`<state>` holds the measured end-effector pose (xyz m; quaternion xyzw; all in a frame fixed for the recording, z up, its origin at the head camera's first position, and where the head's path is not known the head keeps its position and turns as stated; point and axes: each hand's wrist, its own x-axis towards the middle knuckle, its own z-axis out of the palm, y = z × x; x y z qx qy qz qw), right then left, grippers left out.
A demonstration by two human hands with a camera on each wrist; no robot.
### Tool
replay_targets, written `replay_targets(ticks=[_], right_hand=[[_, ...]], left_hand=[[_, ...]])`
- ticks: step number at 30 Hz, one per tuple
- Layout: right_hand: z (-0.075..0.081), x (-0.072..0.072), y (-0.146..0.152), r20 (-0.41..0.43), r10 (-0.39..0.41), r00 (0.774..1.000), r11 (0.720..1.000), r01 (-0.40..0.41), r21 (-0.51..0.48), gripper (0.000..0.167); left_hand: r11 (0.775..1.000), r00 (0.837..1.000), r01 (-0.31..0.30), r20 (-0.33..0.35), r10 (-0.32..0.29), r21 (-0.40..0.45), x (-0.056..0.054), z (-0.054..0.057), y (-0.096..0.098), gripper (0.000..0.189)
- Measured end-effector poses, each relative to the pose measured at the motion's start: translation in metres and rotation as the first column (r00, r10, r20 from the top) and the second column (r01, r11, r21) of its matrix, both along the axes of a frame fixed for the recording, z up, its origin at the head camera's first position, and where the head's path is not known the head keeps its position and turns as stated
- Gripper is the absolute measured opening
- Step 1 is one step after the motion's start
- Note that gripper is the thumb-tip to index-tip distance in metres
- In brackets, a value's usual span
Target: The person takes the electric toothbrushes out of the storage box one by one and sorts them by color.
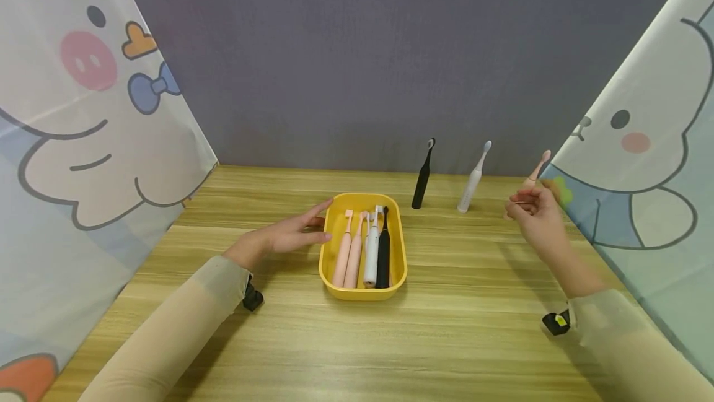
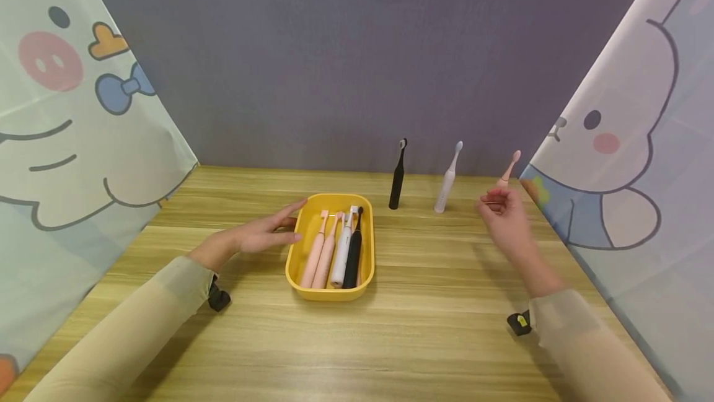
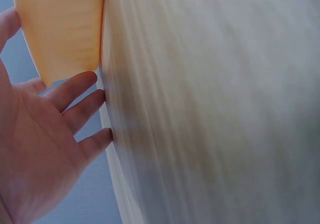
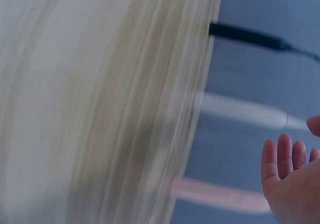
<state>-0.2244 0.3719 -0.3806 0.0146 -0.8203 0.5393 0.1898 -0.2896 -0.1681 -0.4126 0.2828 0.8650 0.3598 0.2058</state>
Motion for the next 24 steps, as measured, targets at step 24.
replay_targets(ticks=[24], right_hand=[[0.0,-0.025,-0.147,0.072,0.542,0.837,0.771,-0.529,0.354,0.039]], left_hand=[[1.0,1.0,-0.009,-0.005,0.009,-0.003,0.0,0.0,0.0,0.095]])
